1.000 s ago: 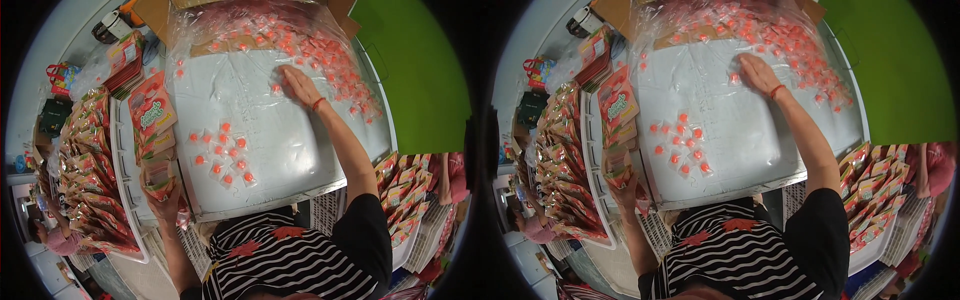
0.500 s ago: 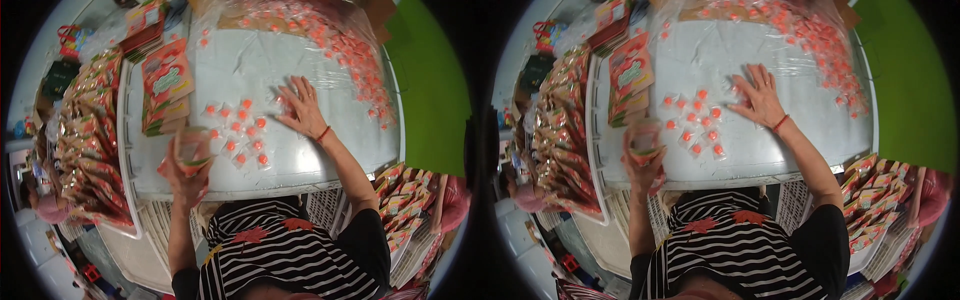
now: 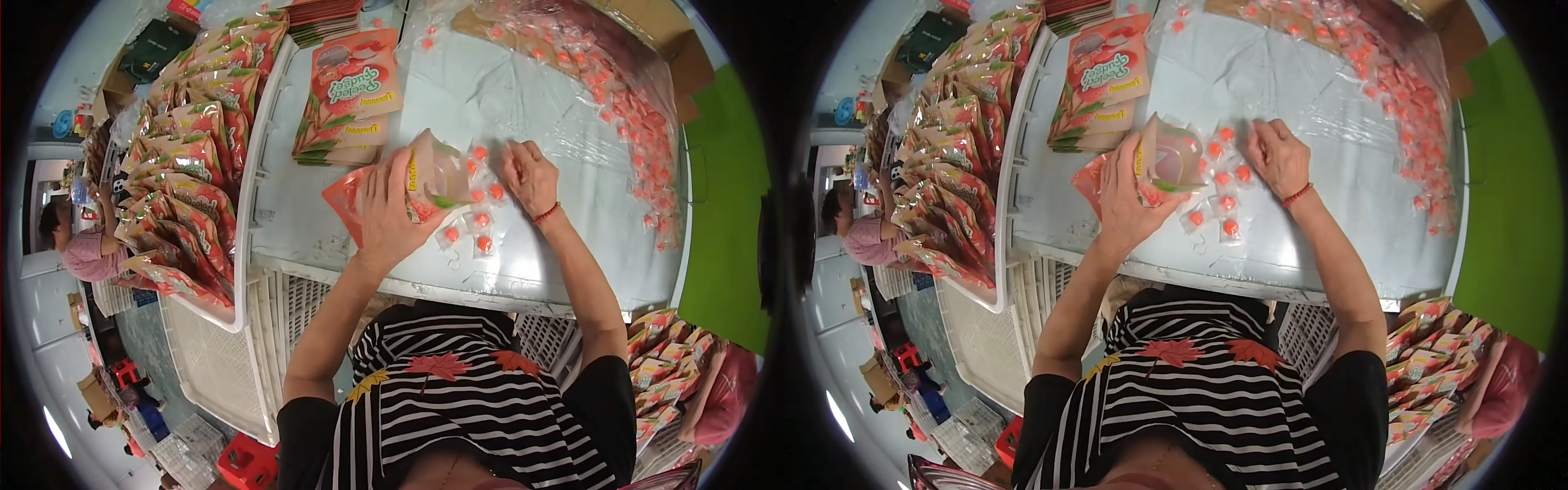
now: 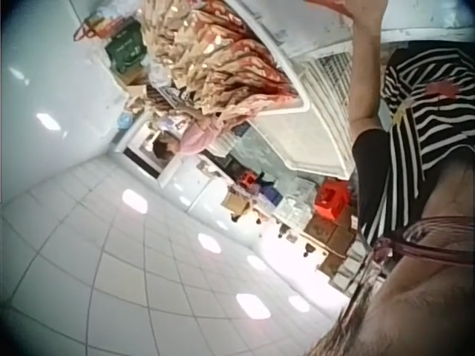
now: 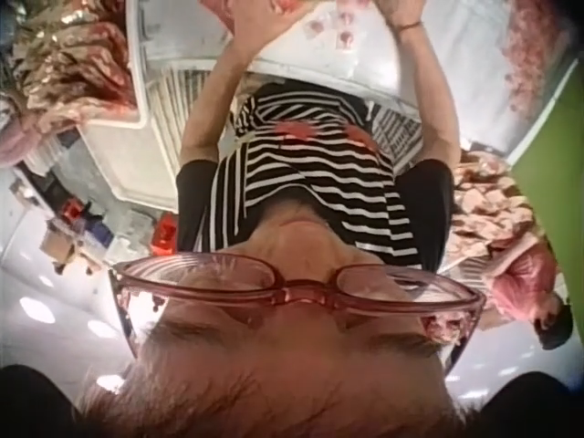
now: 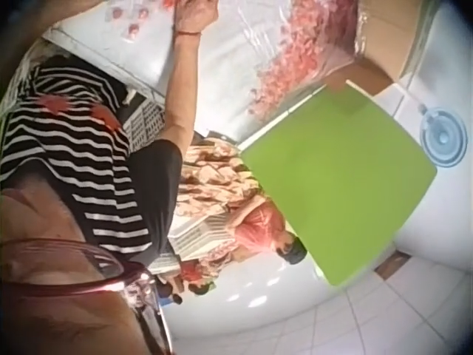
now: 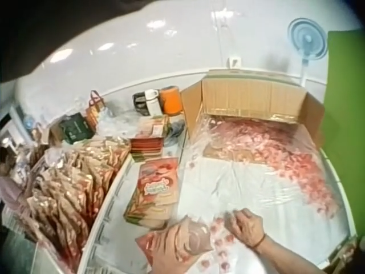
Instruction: Packing individual candies into plastic pouches and sealing them in a factory setting.
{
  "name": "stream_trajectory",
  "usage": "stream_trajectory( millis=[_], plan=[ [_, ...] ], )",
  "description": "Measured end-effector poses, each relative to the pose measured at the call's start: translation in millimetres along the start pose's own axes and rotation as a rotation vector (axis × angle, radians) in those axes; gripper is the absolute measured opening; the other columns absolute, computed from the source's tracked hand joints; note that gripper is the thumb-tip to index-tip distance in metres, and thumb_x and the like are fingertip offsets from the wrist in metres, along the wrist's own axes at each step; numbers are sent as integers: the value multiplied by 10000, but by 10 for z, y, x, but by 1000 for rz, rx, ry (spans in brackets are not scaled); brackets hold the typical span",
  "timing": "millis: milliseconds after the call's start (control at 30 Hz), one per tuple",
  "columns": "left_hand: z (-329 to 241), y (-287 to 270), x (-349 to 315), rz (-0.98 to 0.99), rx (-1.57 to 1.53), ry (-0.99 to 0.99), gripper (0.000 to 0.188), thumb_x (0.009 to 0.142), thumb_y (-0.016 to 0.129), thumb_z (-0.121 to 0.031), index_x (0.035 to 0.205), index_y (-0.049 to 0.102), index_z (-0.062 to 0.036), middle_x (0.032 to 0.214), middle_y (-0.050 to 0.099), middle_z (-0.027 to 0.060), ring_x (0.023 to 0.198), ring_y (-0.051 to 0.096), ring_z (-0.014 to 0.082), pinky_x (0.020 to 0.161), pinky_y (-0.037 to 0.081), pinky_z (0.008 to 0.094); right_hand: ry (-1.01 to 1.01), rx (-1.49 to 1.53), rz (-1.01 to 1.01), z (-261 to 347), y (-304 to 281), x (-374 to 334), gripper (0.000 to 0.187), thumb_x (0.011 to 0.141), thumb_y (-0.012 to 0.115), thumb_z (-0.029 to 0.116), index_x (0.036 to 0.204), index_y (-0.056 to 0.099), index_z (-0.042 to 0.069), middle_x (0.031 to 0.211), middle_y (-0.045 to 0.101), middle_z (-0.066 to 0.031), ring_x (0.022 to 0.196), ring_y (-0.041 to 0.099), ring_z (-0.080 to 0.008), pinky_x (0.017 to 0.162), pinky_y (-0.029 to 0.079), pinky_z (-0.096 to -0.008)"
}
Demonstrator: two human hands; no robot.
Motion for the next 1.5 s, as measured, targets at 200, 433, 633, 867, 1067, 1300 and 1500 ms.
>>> stream_trajectory(
  millis=[200, 433, 633, 867, 1067, 1300, 1500],
  plan=[
    [3, 111, 17, 10, 142, -39, 944, 545, 861, -289, 1321, 391, -29, 1224, 497, 163, 1089, 494, 364, 922, 400, 460, 800, 1256, -173, 294, -120, 449, 161, 895, 529, 158, 1021, 611, 101, 762, 539, 15, 532, 420, -84, 438, 307, -234],
    [-64, 181, 100, 10, 24, -20, 897, 610, 817, -279, 1337, 366, -10, 1240, 468, 179, 1131, 461, 351, 961, 346, 473, 791, 1526, -12, 829, 39, 458, 204, 898, 496, 142, 1068, 541, 40, 912, 576, -12, 771, 539, -100, 674, 460, -247],
    [-47, 141, 54, -42, -13, 10, 908, 597, 820, -261, 1337, 359, -8, 1251, 465, 174, 1143, 457, 352, 966, 346, 470, 584, 1167, 146, 1093, -144, 333, 233, 927, 482, 135, 1125, 529, 19, 1066, 564, -49, 965, 532, -106, 852, 433, -255],
    [96, 31, 19, -77, -116, -173, 956, 595, 843, -247, 1352, 318, 11, 1253, 456, 201, 1139, 474, 360, 957, 383, 456, 196, 787, 56, 1164, -473, 352, 354, 865, 598, 217, 1149, 528, 18, 1275, 468, -199, 1210, 441, -332, 995, 351, -406],
    [271, -452, 10, -299, -382, -318, 1047, 564, 894, -158, 1370, 257, 46, 1265, 463, 210, 1114, 530, 293, 919, 455, 387, -115, 53, 279, 1156, -336, -238, 681, 700, 710, 516, 1227, 541, 119, 1404, 330, -194, 1297, 255, -490, 1022, 232, -623],
    [463, -515, -327, -296, -211, -328, 1056, 564, 895, -187, 1374, 256, 40, 1279, 458, 203, 1082, 546, 298, 896, 461, 382, -96, -163, 310, 923, 189, -421, 693, 694, 669, 589, 1243, 563, 178, 1456, 266, -185, 1308, 234, -476, 996, 215, -659],
    [223, -560, -303, -223, 102, -74, 997, 572, 866, -253, 1356, 312, 15, 1282, 451, 184, 1125, 493, 327, 938, 400, 425, -161, -100, 232, 905, 249, -395, 291, 747, 684, 265, 975, 631, 91, 1213, 521, -153, 1091, 505, -332, 897, 416, -444]
  ],
)
Point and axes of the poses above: each hand's wrist, its own x-axis towards the middle knuckle, its own y-axis out of the palm, z = x × y, the point moved 5 cm from there along x, towards the middle knuckle
